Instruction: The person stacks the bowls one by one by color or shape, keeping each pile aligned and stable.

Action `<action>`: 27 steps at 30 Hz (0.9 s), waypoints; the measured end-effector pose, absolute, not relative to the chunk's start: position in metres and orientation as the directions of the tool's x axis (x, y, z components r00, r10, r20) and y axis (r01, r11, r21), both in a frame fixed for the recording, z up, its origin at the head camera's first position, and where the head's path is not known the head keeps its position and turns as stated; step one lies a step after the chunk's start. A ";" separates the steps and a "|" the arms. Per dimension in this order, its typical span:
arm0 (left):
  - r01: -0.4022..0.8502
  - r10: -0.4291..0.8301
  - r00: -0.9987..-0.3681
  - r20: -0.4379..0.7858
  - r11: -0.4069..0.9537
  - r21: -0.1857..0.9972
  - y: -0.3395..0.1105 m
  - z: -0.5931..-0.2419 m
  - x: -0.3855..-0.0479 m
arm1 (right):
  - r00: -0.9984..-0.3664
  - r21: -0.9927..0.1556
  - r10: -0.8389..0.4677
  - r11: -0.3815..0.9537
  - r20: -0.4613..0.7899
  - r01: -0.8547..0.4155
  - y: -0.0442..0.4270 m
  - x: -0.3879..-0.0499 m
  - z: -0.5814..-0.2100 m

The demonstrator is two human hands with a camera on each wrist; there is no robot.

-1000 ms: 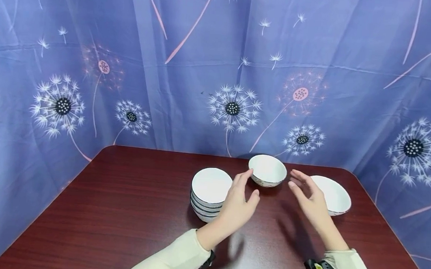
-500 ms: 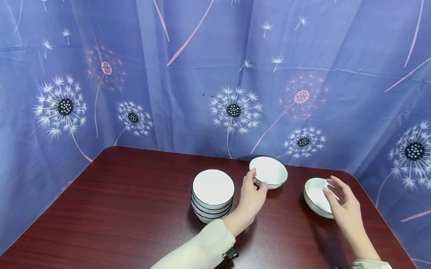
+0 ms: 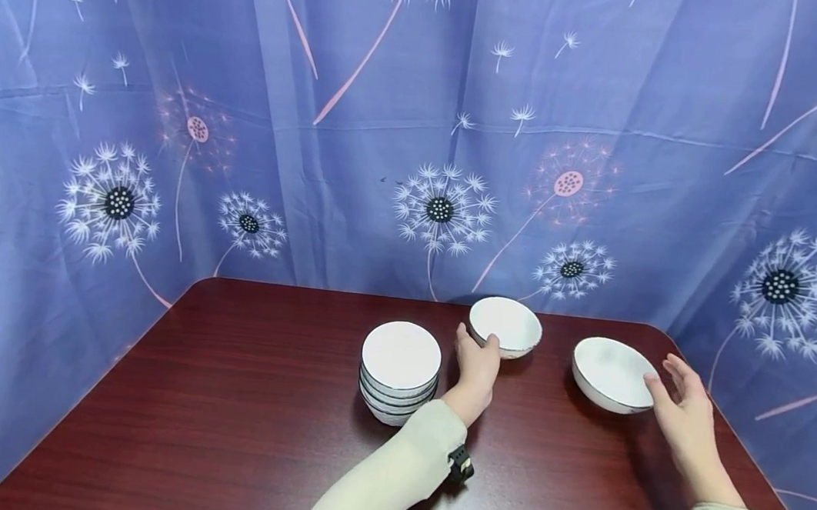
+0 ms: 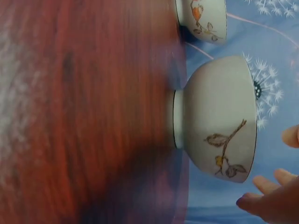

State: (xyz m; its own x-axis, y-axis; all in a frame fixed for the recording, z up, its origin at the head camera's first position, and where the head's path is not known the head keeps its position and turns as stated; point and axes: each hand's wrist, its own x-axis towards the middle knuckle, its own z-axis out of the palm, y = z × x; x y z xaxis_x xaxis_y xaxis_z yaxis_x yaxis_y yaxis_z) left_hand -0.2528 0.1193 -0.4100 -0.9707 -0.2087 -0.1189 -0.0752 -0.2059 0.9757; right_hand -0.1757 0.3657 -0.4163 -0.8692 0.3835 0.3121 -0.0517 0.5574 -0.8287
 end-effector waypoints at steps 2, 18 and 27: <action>-0.104 -0.195 -0.968 -0.158 -0.259 0.960 0.122 -0.411 -0.257 | -0.879 -0.839 0.405 0.545 0.254 0.009 0.368 -0.175 -0.416; -0.168 -0.149 -0.949 -0.279 -0.509 0.844 0.130 -0.428 -0.275 | -0.954 -0.976 0.296 0.191 -0.039 0.099 0.374 -0.174 -0.426; -0.160 -0.125 -0.954 -0.271 -0.553 0.818 0.132 -0.433 -0.275 | -0.960 -0.988 0.257 0.072 -0.114 0.137 0.369 -0.174 -0.423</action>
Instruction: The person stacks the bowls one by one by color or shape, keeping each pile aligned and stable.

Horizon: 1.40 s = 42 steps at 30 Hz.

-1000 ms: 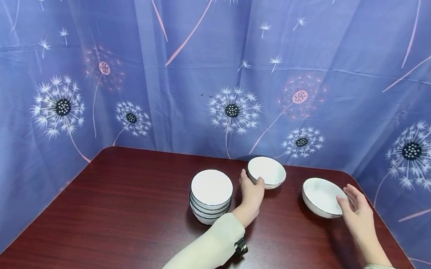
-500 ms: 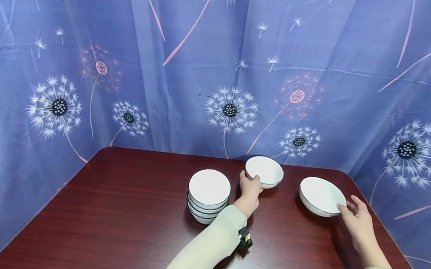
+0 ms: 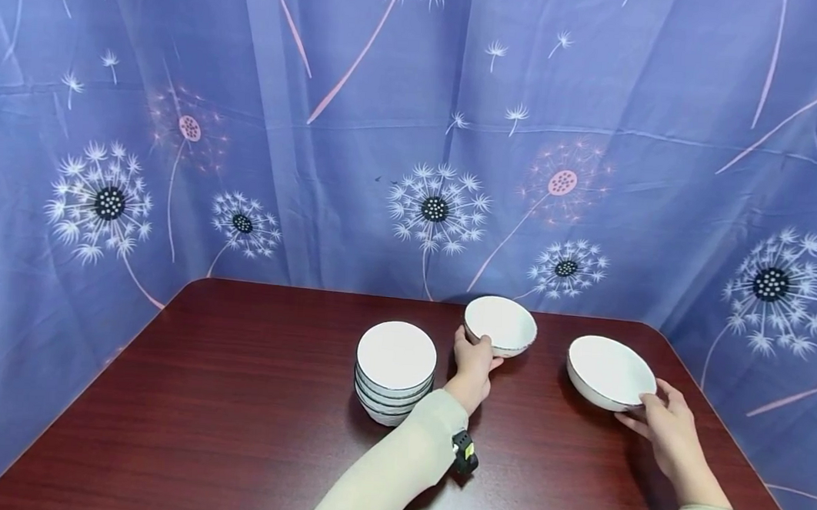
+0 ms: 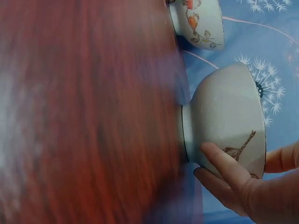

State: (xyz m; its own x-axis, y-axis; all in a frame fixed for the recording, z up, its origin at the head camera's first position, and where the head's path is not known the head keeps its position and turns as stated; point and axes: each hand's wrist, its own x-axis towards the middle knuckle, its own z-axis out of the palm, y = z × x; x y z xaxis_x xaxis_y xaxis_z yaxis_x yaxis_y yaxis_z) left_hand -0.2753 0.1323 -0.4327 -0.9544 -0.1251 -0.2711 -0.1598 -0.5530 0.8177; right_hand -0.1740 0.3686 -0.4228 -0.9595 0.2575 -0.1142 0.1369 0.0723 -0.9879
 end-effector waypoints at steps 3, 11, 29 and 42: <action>-0.159 -0.124 -0.955 -0.271 -0.557 0.815 0.132 -0.435 -0.275 | -0.954 -0.987 0.265 0.039 -0.141 0.156 0.368 -0.174 -0.422; -0.150 -0.114 -0.960 -0.254 -0.555 0.818 0.130 -0.435 -0.273 | -0.941 -0.987 0.299 -0.012 -0.156 0.160 0.365 -0.174 -0.424; -0.115 -0.104 -0.974 -0.199 -0.533 0.838 0.128 -0.423 -0.251 | -0.940 -0.983 0.291 -0.012 -0.179 0.184 0.366 -0.176 -0.422; -0.180 -0.026 -0.975 -0.221 -0.492 0.852 0.111 -0.422 -0.226 | -0.948 -0.986 0.277 0.002 -0.159 0.166 0.368 -0.177 -0.422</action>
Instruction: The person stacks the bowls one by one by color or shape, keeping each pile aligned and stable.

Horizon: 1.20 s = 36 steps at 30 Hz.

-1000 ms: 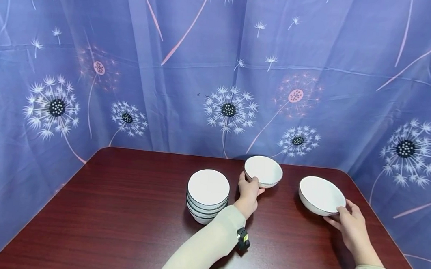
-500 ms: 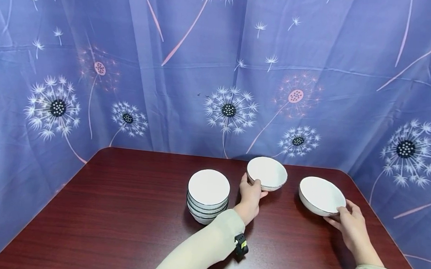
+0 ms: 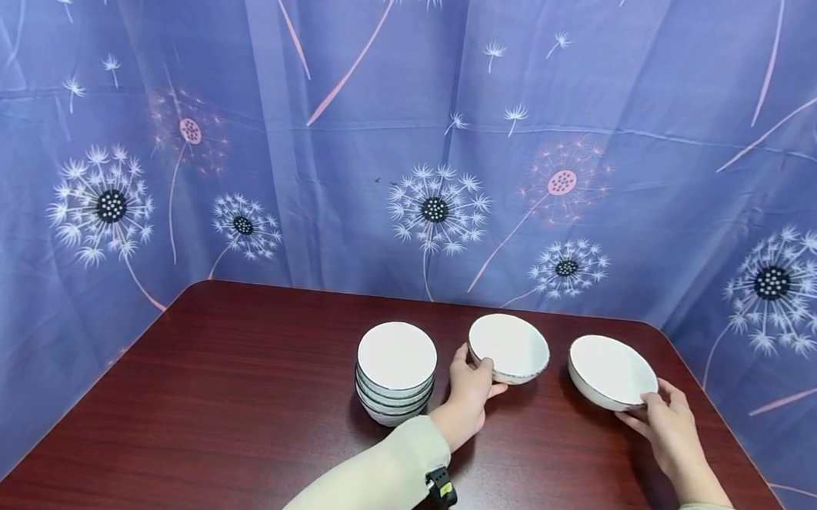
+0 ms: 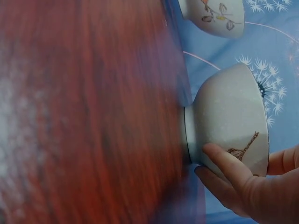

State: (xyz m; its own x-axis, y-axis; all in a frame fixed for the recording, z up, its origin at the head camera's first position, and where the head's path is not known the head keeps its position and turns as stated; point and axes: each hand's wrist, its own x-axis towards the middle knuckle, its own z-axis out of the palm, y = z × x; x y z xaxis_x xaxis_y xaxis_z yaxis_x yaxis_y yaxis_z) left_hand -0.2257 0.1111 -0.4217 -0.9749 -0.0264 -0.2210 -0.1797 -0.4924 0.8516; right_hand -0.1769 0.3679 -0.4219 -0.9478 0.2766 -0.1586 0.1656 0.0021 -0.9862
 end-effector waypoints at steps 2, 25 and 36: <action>-0.181 -0.020 -0.976 -0.218 -0.488 0.854 0.108 -0.422 -0.222 | -0.951 -0.987 0.269 -0.004 -0.155 0.160 0.368 -0.176 -0.422; -0.212 0.086 -0.977 -0.194 -0.434 0.876 0.084 -0.419 -0.184 | -0.957 -0.991 0.261 0.013 -0.129 0.137 0.368 -0.175 -0.424; -0.232 0.101 -0.973 -0.208 -0.407 0.883 0.074 -0.420 -0.174 | -0.955 -0.990 0.265 0.022 -0.132 0.143 0.366 -0.175 -0.422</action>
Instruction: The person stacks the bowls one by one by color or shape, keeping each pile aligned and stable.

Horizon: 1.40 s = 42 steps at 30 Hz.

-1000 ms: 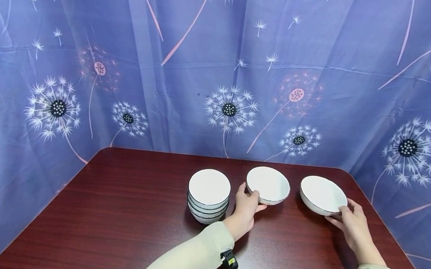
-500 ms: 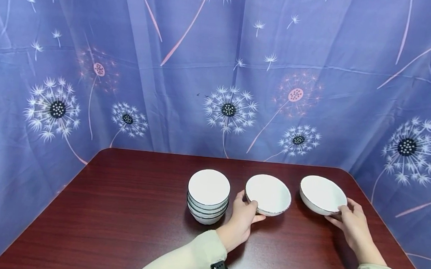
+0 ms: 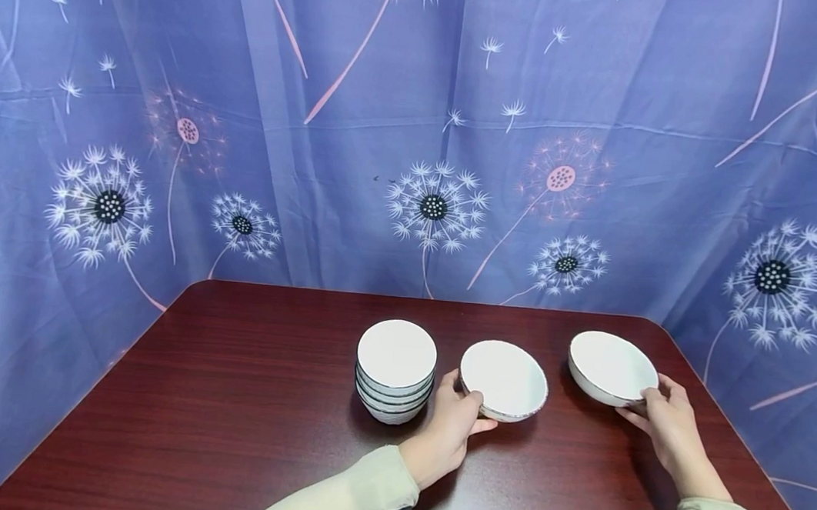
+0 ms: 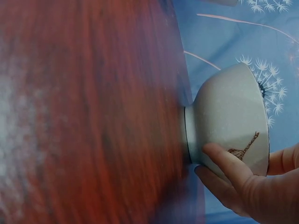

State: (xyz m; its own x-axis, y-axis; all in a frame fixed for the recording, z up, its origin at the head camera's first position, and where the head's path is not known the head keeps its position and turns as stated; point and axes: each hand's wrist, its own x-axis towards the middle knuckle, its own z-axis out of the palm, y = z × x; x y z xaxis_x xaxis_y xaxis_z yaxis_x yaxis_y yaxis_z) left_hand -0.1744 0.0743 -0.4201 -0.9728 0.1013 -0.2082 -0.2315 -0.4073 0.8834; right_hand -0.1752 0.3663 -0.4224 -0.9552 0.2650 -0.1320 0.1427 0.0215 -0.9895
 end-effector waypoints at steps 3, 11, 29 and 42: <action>-0.237 0.108 -0.971 -0.211 -0.396 0.887 0.072 -0.421 -0.174 | -0.953 -0.989 0.270 0.024 -0.135 0.147 0.365 -0.176 -0.422; -0.237 0.099 -0.972 -0.215 -0.384 0.893 0.070 -0.426 -0.172 | -0.954 -0.989 0.267 0.018 -0.137 0.147 0.365 -0.176 -0.423; -0.224 0.149 -0.971 -0.189 -0.266 0.938 0.066 -0.431 -0.171 | -0.949 -0.990 0.280 -0.022 -0.143 0.143 0.366 -0.175 -0.423; 0.002 0.099 -0.995 -0.025 0.267 0.964 0.061 -0.426 -0.185 | -0.962 -0.991 0.236 -0.023 -0.133 0.132 0.369 -0.176 -0.423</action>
State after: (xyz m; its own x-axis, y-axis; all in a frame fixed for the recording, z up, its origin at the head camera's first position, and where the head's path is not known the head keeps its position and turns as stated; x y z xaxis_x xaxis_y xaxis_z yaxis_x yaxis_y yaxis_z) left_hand -0.1847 0.0609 -0.4260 -0.9948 0.0988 -0.0255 0.0018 0.2668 0.9638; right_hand -0.1763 0.3692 -0.4228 -0.9625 0.2364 -0.1334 0.1316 -0.0233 -0.9910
